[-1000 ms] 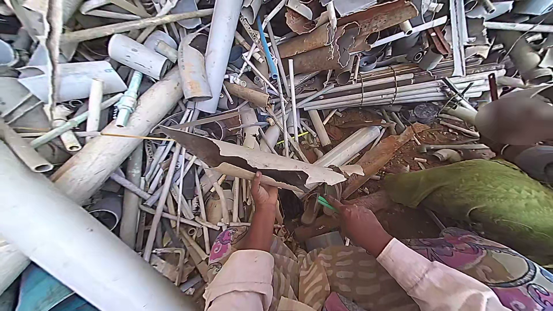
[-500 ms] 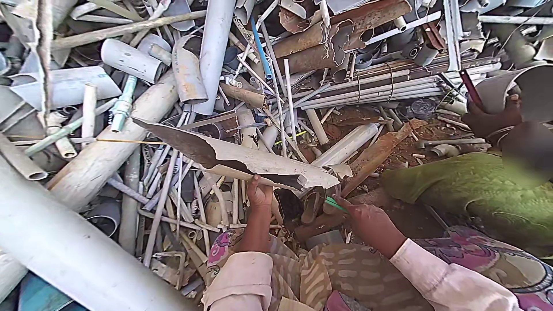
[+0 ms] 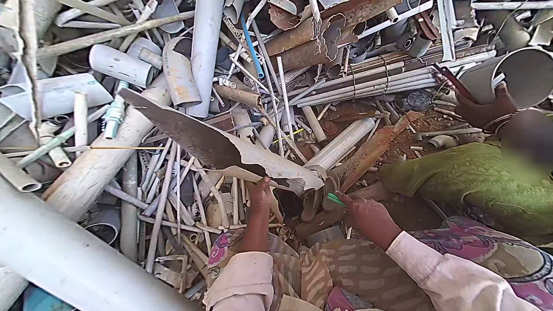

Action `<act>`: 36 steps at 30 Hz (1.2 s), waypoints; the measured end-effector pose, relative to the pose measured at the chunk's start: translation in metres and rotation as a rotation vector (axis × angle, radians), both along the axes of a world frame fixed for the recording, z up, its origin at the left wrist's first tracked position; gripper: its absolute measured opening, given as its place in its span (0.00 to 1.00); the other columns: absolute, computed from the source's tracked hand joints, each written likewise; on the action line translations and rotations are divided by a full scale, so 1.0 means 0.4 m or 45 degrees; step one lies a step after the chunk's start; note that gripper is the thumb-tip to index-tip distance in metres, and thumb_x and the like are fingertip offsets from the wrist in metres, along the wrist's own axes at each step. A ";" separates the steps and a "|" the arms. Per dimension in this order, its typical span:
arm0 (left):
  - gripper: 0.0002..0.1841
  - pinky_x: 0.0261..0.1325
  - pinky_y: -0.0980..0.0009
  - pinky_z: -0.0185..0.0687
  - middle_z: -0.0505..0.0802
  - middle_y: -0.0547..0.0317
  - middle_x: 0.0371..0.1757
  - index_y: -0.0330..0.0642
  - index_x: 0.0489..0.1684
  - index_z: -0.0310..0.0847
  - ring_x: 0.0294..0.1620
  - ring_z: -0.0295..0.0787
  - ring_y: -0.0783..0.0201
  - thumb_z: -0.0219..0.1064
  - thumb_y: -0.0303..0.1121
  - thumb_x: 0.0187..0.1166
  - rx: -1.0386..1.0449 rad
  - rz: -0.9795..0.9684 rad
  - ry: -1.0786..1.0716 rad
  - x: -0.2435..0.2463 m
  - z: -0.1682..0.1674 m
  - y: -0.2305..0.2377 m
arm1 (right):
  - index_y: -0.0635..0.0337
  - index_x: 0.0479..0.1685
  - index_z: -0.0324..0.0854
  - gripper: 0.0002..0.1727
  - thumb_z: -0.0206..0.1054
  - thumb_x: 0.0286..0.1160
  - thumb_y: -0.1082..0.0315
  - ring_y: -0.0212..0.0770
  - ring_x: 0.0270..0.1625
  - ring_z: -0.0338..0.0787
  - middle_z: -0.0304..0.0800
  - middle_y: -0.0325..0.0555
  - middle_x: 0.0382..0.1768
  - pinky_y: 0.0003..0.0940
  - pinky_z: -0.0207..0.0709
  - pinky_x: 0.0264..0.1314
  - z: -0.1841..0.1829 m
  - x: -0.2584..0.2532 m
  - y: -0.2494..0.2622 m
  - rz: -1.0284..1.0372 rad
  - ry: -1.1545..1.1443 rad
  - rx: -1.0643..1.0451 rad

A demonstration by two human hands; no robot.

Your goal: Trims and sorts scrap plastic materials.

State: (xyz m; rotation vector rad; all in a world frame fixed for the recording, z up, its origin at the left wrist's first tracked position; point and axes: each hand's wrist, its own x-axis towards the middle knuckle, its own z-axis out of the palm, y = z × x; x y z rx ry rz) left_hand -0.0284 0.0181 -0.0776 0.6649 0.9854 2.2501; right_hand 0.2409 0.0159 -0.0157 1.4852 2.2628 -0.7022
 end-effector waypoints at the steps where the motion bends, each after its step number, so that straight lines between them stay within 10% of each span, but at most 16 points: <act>1: 0.54 0.56 0.67 0.89 0.87 0.61 0.49 0.36 0.66 0.58 0.50 0.88 0.72 0.90 0.36 0.30 -0.011 -0.004 0.030 0.003 0.003 -0.002 | 0.39 0.96 0.56 0.32 0.55 0.93 0.62 0.69 0.68 0.87 0.86 0.67 0.68 0.65 0.78 0.64 0.002 0.000 -0.002 0.013 0.020 0.000; 11: 0.55 0.53 0.66 0.90 0.90 0.62 0.46 0.39 0.62 0.63 0.47 0.90 0.71 0.93 0.45 0.25 -0.012 -0.165 -0.175 0.018 0.001 -0.011 | 0.49 0.90 0.68 0.29 0.59 0.91 0.59 0.67 0.66 0.89 0.89 0.64 0.66 0.67 0.75 0.72 -0.075 0.023 -0.024 0.027 0.686 -0.024; 21: 0.42 0.60 0.66 0.82 0.80 0.47 0.61 0.32 0.79 0.53 0.56 0.82 0.64 0.71 0.25 0.60 -0.310 -0.278 -0.233 0.138 -0.002 -0.003 | 0.66 0.53 0.85 0.20 0.60 0.83 0.56 0.63 0.36 0.92 0.90 0.61 0.32 0.63 0.81 0.38 -0.107 0.002 -0.028 0.040 0.864 0.355; 28: 0.34 0.60 0.62 0.82 0.80 0.45 0.62 0.34 0.80 0.54 0.57 0.81 0.61 0.63 0.22 0.70 -0.411 -0.341 -0.317 0.194 -0.025 -0.006 | 0.64 0.73 0.72 0.23 0.51 0.95 0.56 0.68 0.58 0.92 0.90 0.68 0.54 0.61 0.83 0.55 0.006 -0.069 -0.031 -0.135 0.007 0.180; 36: 0.44 0.60 0.61 0.84 0.79 0.42 0.64 0.34 0.82 0.50 0.58 0.82 0.58 0.70 0.22 0.60 -0.372 -0.217 -0.252 0.205 -0.016 -0.001 | 0.66 0.87 0.62 0.27 0.55 0.92 0.66 0.69 0.51 0.94 0.84 0.71 0.66 0.59 0.86 0.51 0.006 -0.067 -0.073 -0.088 0.308 0.353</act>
